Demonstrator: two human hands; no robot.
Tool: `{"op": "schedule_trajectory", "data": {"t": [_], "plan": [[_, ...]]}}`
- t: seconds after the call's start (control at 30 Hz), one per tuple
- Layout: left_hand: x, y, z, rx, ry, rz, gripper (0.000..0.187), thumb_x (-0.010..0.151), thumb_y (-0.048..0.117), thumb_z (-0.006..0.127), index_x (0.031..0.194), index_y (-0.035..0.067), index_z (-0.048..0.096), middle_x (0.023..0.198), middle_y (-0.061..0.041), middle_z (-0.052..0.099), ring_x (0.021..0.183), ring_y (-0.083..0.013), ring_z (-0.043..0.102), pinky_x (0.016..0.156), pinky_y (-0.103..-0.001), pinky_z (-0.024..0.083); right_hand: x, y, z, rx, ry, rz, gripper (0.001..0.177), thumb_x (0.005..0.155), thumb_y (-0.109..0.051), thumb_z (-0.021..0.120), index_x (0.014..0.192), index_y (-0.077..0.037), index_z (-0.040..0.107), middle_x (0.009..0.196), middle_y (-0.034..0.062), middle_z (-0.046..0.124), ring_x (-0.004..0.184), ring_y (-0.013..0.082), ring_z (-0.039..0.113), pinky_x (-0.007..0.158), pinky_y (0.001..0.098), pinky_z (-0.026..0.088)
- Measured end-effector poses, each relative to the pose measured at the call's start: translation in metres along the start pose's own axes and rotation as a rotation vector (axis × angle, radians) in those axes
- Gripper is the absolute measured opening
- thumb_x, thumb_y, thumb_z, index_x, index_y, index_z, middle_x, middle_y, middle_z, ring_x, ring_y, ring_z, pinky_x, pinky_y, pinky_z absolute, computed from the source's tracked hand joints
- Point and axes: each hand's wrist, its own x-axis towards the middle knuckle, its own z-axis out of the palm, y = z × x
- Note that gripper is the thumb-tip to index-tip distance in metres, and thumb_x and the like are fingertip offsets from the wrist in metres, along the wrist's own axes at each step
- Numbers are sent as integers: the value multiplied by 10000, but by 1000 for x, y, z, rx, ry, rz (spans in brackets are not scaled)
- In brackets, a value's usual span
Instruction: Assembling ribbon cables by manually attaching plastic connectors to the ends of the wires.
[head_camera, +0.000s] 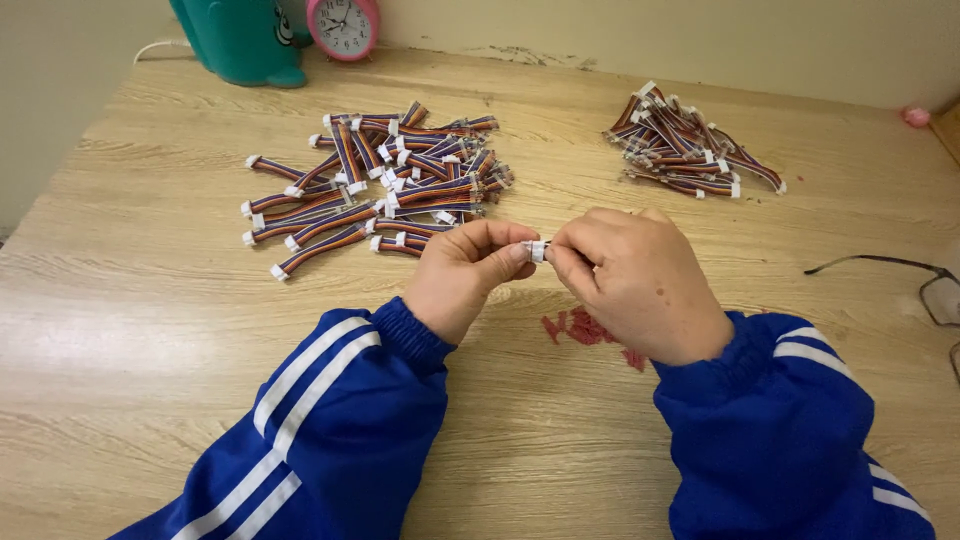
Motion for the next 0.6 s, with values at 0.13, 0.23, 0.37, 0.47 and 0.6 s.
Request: {"op": "schedule_trajectory", "data": {"t": [0.13, 0.23, 0.37, 0.47, 0.6], "plan": [[-3, 8, 3, 27, -11, 32, 197, 860, 5, 693, 1051, -42, 683, 850, -140, 696, 794, -195, 712, 766, -326, 617, 1, -3, -8, -65, 20, -67, 188, 950, -251, 602, 766, -223, 623, 631, -61, 551, 698, 149, 629, 679, 272, 402], [-3, 12, 4, 123, -29, 75, 180, 857, 1, 696, 1035, -21, 697, 822, -131, 706, 779, -184, 716, 759, -306, 612, 3, 0, -7, -46, 32, -139, 179, 956, -257, 607, 782, -223, 631, 647, -52, 556, 672, 165, 619, 671, 279, 377], [-4, 10, 5, 157, -33, 85, 176, 850, -5, 705, 1026, -8, 705, 813, -142, 716, 767, -185, 722, 746, -299, 611, 2, 3, -6, 5, 18, -159, 147, 960, -252, 598, 824, -220, 643, 676, -61, 578, 690, 162, 623, 702, 279, 371], [-1, 6, 2, 129, -23, 82, 180, 854, -4, 702, 1034, -16, 703, 823, -141, 716, 773, -179, 714, 759, -312, 608, 3, 3, -3, 31, 19, -146, 147, 966, -251, 597, 833, -218, 650, 682, -63, 587, 694, 157, 624, 708, 278, 363], [3, 4, 1, 69, 7, 22, 206, 865, 17, 697, 1067, -25, 699, 838, -146, 719, 770, -179, 717, 754, -311, 617, 4, 6, 3, 46, -1, -112, 194, 972, -258, 593, 793, -210, 649, 660, -64, 589, 670, 145, 623, 705, 274, 357]]}}
